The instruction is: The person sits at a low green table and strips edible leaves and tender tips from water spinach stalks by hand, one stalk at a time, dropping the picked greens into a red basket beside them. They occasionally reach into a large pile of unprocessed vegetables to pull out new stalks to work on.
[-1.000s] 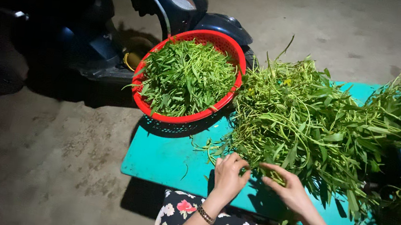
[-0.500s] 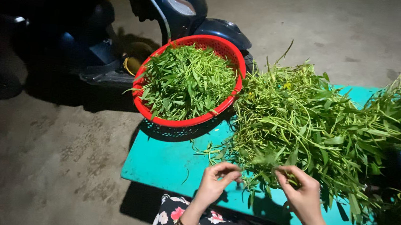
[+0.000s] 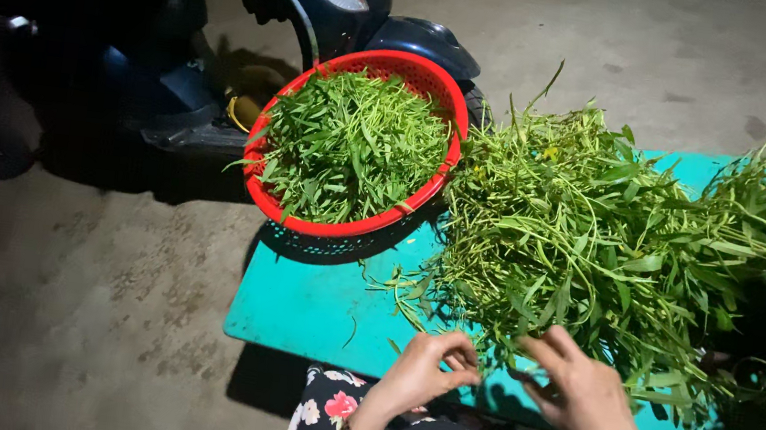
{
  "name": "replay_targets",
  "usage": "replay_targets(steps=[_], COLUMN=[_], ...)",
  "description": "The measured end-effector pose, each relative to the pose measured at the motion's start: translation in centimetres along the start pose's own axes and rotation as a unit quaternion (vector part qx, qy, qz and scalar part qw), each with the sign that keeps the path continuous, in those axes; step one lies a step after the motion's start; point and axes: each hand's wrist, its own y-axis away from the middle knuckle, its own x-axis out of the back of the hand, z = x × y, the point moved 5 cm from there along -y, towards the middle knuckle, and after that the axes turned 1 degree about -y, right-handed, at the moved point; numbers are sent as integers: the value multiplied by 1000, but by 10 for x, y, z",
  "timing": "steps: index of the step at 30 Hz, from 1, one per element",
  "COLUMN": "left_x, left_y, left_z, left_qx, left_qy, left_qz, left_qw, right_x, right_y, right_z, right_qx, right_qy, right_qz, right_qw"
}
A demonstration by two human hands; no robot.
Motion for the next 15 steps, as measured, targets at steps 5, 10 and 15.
replay_targets(steps=[5, 10, 15], left_x=[-14, -8, -13], left_y=[-5, -24, -29], left_z=[-17, -31, -28], left_qx=[-3, -28, -29], left_qy=[65, 141, 155], left_qz=[-32, -10, 14], left_qw=[997, 990, 987], right_x=[-36, -42, -68], right_y=[-1, -15, -22], right_z=[-5, 21, 43], right_qx=[77, 93, -83], right_qy=[-59, -215, -322], right_qz=[-57, -48, -109], right_qw=[994, 971, 937])
